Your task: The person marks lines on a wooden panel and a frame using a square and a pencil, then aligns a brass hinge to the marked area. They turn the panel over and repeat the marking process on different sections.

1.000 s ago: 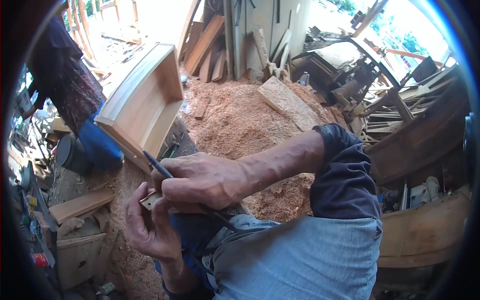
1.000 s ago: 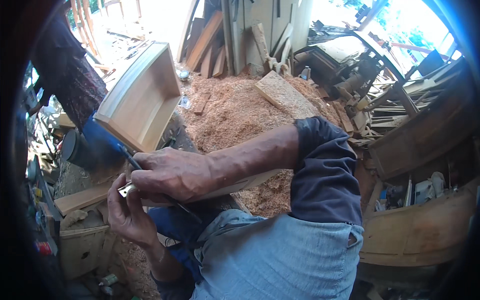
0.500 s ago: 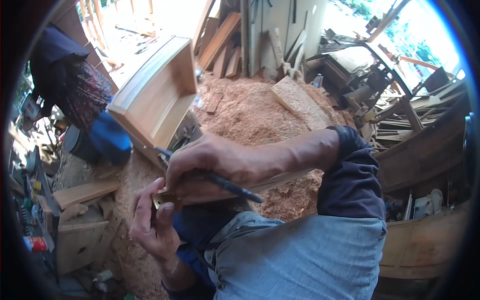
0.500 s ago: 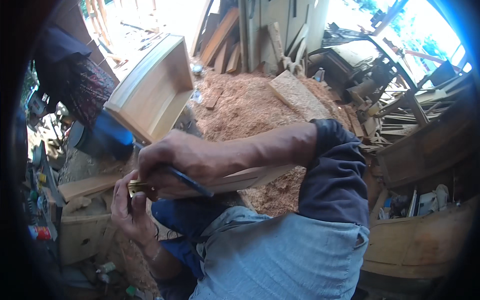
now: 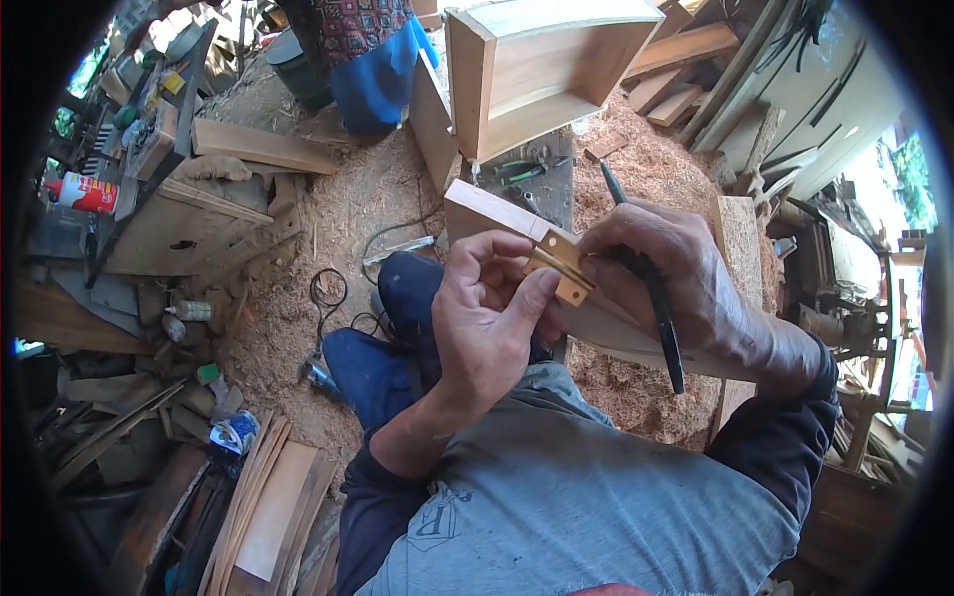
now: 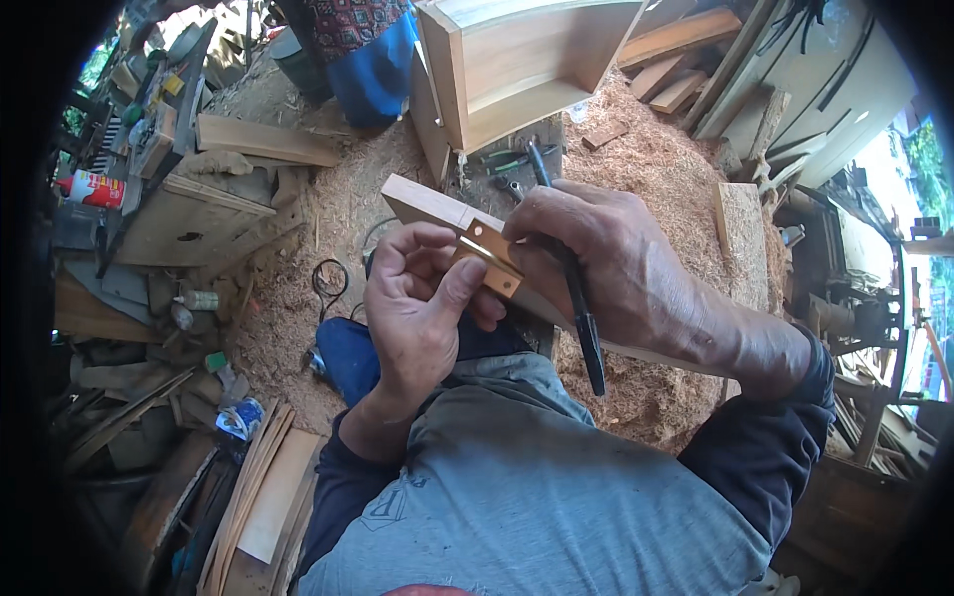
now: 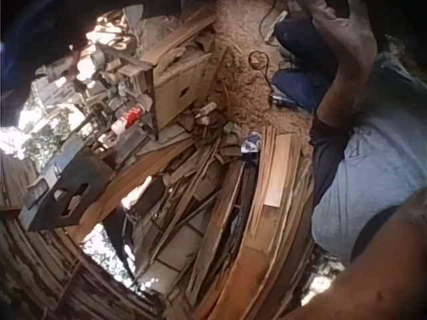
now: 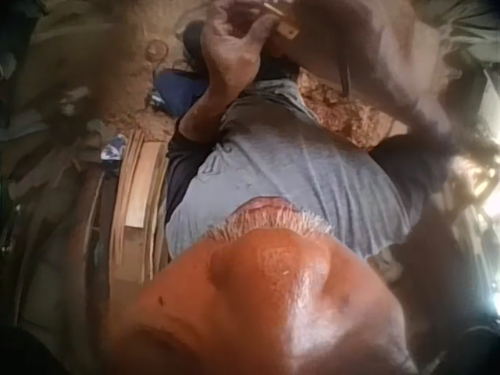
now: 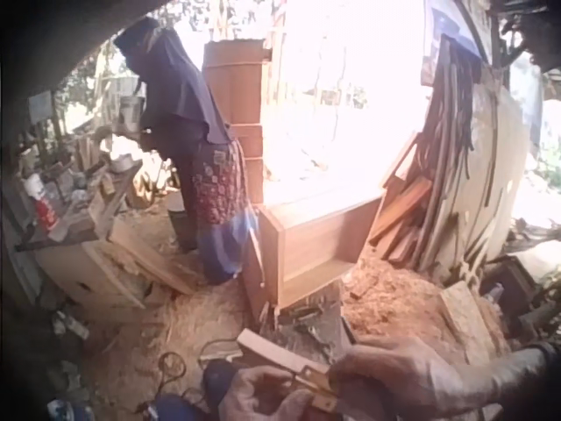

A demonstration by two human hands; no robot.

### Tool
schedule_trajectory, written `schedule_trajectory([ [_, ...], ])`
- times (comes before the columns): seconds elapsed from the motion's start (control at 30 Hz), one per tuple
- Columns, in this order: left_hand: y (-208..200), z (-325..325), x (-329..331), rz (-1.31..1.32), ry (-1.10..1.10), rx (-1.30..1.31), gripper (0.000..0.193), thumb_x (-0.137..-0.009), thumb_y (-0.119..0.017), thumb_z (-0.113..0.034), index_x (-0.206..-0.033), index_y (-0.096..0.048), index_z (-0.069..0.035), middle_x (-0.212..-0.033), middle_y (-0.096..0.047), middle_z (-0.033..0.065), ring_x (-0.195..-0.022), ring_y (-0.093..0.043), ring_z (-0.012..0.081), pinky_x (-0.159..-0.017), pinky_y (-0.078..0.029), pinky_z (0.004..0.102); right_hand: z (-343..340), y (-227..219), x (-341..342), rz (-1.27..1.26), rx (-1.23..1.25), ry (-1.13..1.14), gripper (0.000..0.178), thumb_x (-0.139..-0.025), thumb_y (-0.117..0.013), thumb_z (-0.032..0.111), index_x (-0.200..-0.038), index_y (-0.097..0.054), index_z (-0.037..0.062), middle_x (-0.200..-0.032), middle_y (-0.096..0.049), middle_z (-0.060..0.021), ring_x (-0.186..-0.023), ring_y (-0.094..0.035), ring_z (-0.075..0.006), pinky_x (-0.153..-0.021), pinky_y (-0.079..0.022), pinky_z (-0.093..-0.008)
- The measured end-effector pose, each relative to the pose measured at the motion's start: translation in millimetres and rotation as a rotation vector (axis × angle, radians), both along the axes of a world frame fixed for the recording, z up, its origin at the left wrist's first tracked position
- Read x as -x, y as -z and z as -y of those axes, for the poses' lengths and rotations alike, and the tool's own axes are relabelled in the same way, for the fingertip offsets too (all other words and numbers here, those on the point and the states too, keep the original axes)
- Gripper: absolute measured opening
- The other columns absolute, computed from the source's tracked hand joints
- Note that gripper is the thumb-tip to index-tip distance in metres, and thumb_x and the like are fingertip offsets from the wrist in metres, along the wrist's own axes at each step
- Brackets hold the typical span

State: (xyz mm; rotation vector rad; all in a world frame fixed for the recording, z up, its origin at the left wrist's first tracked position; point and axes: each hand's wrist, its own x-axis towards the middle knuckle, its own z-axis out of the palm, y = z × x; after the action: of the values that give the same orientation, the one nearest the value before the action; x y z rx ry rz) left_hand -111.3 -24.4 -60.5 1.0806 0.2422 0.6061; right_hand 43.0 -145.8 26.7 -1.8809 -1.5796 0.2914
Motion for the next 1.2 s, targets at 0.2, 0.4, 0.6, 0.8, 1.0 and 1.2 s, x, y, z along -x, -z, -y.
schedule_trajectory([
  [0.2,9,6,-16,0.028,-0.111,0.090,0.030,-0.097,-0.071,-0.005,-0.117,-0.049,-0.001,-0.086,-0.070,0.0130,-0.063,-0.070,0.0170,-0.052,-0.057,0.0265,4,-2,3,0.173,0.015,-0.002,0.025,-0.086,-0.077,0.007,-0.109,-0.070,0.0013,-0.087,-0.063,-0.0145,-0.075,-0.068,-0.0286,-0.060,-0.052,-0.0394],
  [0.4,19,-6,-13,-0.126,-0.194,-0.295,0.037,-0.092,-0.077,-0.012,-0.119,-0.054,-0.001,-0.095,-0.069,0.0099,-0.081,-0.070,0.0175,-0.070,-0.059,0.0317,3,11,4,0.363,-0.015,-0.003,0.024,-0.087,-0.077,0.019,-0.105,-0.066,0.0060,-0.081,-0.052,-0.0120,-0.067,-0.058,-0.0296,-0.056,-0.045,-0.0434],
  [0.6,1,-59,-19,-0.045,-0.550,-1.313,0.049,-0.079,-0.087,-0.022,-0.120,-0.066,-0.005,-0.118,-0.065,0.0168,-0.118,-0.060,0.0358,-0.100,-0.048,0.0498,5,12,6,0.473,0.044,-0.028,0.027,-0.086,-0.074,0.017,-0.109,-0.065,0.0065,-0.087,-0.053,-0.0123,-0.076,-0.060,-0.0285,-0.056,-0.047,-0.0417],
  [0.8,23,-75,-32,0.169,-0.252,-1.207,0.048,-0.076,-0.086,-0.020,-0.120,-0.070,-0.010,-0.126,-0.062,0.0141,-0.127,-0.053,0.0397,-0.109,-0.042,0.0522,5,14,7,0.661,0.050,-0.102,0.044,-0.080,-0.071,0.018,-0.119,-0.063,0.0003,-0.093,-0.053,-0.0131,-0.084,-0.060,-0.0275,-0.058,-0.053,-0.0375],
  [1.0,29,-74,-38,0.240,-0.287,-1.087,0.046,-0.076,-0.086,-0.017,-0.116,-0.066,-0.005,-0.121,-0.064,0.0134,-0.123,-0.056,0.0377,-0.108,-0.044,0.0504,3,16,8,0.755,0.027,-0.122,0.045,-0.079,-0.070,0.017,-0.120,-0.065,-0.0001,-0.093,-0.052,-0.0117,-0.084,-0.060,-0.0249,-0.054,-0.053,-0.0341],
  [1.2,30,-75,-38,0.252,-0.292,-1.115,0.047,-0.076,-0.086,-0.018,-0.116,-0.065,-0.006,-0.120,-0.064,0.0131,-0.122,-0.056,0.0375,-0.106,-0.044,0.0503,0,18,7,0.747,-0.054,-0.123,0.039,-0.074,-0.082,0.005,-0.111,-0.070,-0.0012,-0.083,-0.060,-0.0098,-0.067,-0.061,-0.0205,-0.049,-0.049,-0.0335],
])
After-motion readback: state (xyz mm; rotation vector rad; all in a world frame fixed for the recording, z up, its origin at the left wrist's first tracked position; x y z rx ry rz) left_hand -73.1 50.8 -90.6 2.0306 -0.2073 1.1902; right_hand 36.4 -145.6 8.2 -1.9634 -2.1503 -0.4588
